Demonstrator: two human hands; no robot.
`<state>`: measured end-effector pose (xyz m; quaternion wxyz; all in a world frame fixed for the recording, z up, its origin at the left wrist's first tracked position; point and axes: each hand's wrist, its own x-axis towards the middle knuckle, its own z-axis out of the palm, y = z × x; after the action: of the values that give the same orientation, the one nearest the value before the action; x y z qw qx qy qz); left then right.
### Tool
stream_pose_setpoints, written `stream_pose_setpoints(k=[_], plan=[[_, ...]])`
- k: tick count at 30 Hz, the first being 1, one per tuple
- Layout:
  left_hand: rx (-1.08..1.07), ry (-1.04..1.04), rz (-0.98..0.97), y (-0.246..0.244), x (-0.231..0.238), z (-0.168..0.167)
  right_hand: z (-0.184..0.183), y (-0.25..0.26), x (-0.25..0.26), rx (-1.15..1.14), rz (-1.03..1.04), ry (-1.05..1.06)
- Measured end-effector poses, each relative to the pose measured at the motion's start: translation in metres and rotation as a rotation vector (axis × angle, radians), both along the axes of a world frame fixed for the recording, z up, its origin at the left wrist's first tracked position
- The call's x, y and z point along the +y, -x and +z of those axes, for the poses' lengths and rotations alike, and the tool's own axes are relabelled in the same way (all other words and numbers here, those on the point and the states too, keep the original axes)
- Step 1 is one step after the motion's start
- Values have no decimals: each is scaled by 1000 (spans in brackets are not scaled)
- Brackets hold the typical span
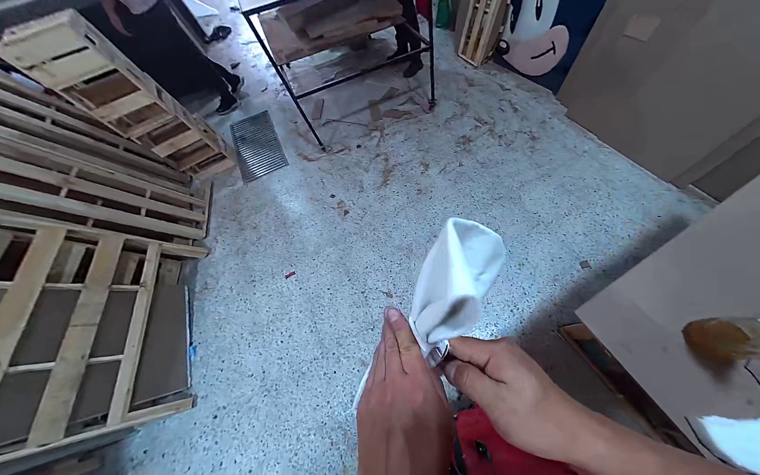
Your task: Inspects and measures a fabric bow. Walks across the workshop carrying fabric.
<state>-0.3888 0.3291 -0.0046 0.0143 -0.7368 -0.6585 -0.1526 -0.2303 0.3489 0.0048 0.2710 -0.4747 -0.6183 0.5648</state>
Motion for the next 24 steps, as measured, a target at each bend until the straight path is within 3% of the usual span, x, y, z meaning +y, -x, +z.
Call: stream_pose_setpoints(k=[6,10,14,19,24], plan=[[-48,102,-220,65,39,11,-24,69,53,525,-209,-103],[-81,51,-257,128,67,28,-24,128,91,576,-232,-110],[-312,100,-288,208,101,53,-31,184,127,646,-341,-123],[-614,134,-347,301,175,44,-38,229,159,885,-269,24],[-1086,238,-83,339,260,9,-41,257,197,1065,-214,136]])
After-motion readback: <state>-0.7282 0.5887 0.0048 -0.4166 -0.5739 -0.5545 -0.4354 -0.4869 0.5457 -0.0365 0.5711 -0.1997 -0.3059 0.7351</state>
